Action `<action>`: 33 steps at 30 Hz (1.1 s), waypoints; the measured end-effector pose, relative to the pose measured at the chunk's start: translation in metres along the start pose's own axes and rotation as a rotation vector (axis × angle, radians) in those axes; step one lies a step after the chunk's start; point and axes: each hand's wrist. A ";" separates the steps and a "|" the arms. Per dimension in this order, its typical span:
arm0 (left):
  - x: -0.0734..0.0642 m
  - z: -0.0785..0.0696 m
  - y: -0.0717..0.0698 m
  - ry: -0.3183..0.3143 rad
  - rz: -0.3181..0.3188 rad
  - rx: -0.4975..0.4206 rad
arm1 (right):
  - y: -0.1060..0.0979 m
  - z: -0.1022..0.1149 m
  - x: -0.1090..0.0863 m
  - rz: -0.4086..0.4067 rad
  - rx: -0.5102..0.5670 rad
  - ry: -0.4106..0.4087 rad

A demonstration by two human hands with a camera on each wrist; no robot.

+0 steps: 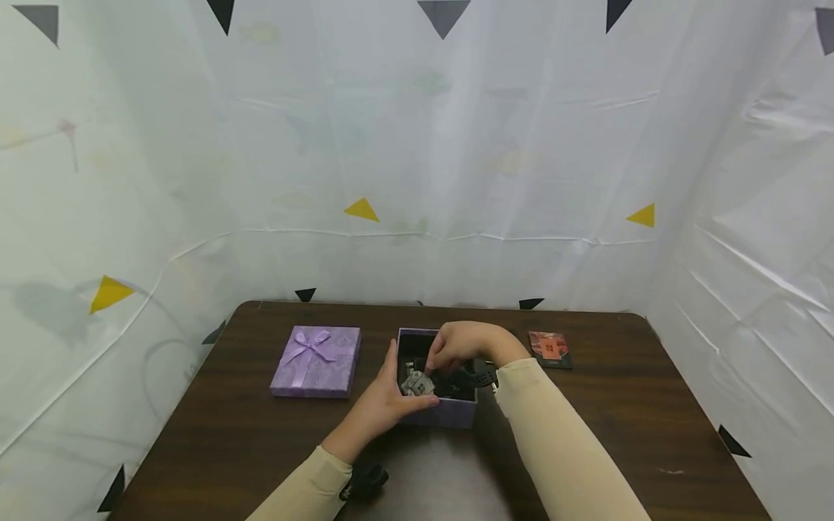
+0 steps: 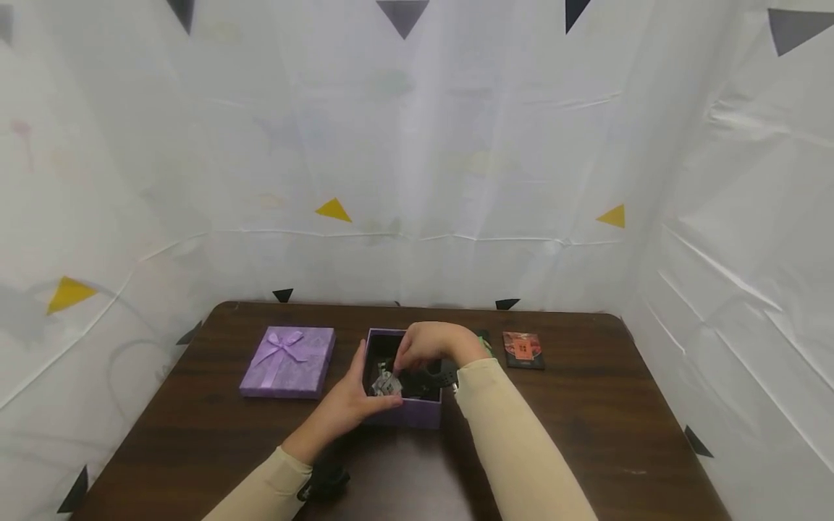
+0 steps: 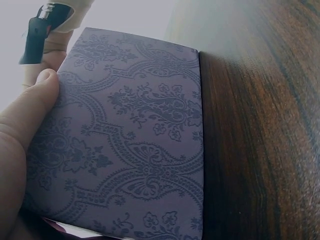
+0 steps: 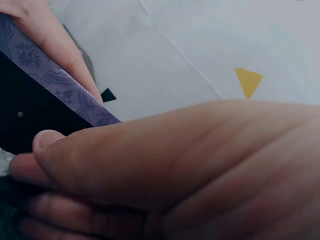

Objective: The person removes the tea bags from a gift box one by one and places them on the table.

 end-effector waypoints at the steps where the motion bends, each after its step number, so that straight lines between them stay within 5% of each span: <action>1: 0.000 0.000 0.000 0.001 0.001 -0.001 | 0.000 -0.001 0.000 -0.005 0.021 -0.008; 7: 0.000 0.001 0.000 0.016 0.003 -0.012 | 0.002 -0.008 -0.003 -0.073 0.106 -0.066; 20: 0.002 0.000 0.002 0.043 -0.019 -0.022 | 0.006 -0.021 -0.010 -0.272 0.078 -0.224; 33: 0.003 0.001 0.002 0.039 -0.024 -0.030 | 0.022 -0.033 -0.023 -0.515 0.283 -0.252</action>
Point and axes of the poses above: each hand's wrist, its own x-axis towards the middle knuckle, its own y-axis out of the palm, z = x × y, and after that the axes turned 10 degrees about -z, right-handed
